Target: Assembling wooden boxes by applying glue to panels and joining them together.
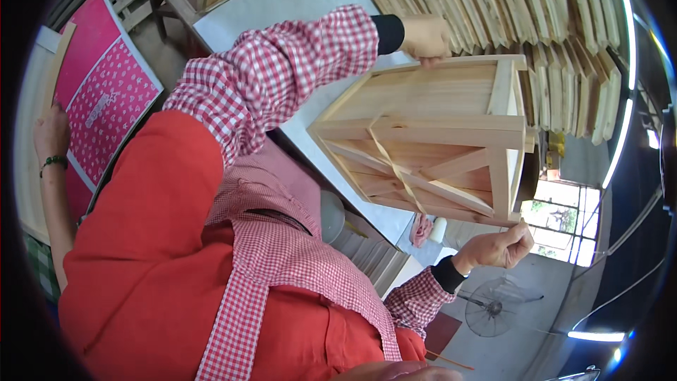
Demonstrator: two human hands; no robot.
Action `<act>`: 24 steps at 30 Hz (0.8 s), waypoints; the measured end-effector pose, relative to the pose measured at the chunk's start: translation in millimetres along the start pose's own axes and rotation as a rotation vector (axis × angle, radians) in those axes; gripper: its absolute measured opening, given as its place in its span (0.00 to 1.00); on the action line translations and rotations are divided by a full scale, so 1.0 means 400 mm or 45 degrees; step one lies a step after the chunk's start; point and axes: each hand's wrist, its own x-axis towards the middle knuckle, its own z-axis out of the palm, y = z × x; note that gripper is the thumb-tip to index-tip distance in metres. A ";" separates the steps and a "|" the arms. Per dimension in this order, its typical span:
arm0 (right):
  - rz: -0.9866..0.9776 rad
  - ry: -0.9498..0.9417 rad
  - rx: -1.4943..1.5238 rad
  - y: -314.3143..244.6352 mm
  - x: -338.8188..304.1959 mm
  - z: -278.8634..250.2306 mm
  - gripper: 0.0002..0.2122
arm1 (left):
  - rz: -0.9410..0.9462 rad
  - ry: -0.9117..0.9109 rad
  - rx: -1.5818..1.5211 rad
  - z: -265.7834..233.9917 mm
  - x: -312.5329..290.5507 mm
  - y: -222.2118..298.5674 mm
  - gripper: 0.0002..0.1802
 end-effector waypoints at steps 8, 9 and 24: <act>0.058 0.078 0.059 -0.007 -0.009 0.026 0.07 | 1.622 0.671 0.399 0.171 -0.195 0.180 0.09; 0.062 0.078 0.067 -0.007 -0.009 0.030 0.07 | 1.638 0.560 0.513 0.183 -0.197 0.180 0.11; 0.178 -0.043 0.310 -0.001 0.022 0.008 0.06 | 1.167 0.216 0.533 0.169 -0.219 0.286 0.08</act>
